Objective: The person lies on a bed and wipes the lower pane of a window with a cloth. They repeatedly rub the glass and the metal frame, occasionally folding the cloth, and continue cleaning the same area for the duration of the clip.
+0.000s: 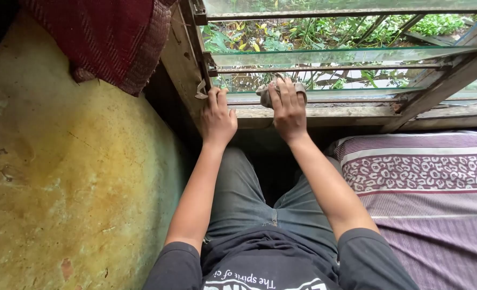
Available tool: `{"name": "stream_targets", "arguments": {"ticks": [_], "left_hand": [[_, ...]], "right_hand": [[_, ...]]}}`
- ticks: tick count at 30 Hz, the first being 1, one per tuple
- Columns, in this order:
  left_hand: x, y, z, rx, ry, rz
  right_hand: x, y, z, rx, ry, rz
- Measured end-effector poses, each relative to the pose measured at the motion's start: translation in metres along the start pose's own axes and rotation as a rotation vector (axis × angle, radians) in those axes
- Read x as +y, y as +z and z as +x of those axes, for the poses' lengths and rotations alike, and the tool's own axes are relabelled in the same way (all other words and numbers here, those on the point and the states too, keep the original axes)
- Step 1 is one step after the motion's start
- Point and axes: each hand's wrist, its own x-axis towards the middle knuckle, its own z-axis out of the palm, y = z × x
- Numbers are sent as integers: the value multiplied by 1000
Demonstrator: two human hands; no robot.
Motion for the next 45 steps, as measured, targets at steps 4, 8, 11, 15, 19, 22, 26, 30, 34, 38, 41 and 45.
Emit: {"name": "stream_targets", "arguments": {"ticks": [4, 8, 11, 15, 19, 22, 26, 30, 34, 38, 41, 45], "left_hand": [[1, -2, 0, -7, 7, 14], [1, -4, 1, -3, 14, 14], [2, -6, 0, 3, 15, 7], [1, -2, 0, 21, 31, 21], [5, -9, 2, 27, 42, -19], [4, -9, 4, 24, 68, 12], [6, -10, 1, 31, 35, -2], [6, -9, 0, 28, 40, -8], [11, -17, -1, 2, 50, -26], [12, -14, -1, -1, 55, 28], [15, -16, -3, -16, 34, 33], [7, -13, 1, -46, 41, 68]], "right_hand": [[21, -4, -19, -6, -30, 102], [40, -10, -56, -41, 91, 225], [77, -7, -77, 22, 236, 154], [88, -39, -30, -43, 388, 94], [83, -13, -78, 2, 89, -51], [61, -38, -96, -35, 90, 22], [55, -62, -115, 3, 650, 288], [89, -50, -141, 354, 1490, 341], [133, -34, -122, 655, 1809, 324], [84, -51, -23, 653, 1798, 573], [55, -26, -38, 438, 1697, 657], [20, -48, -22, 361, 1571, 755]]}}
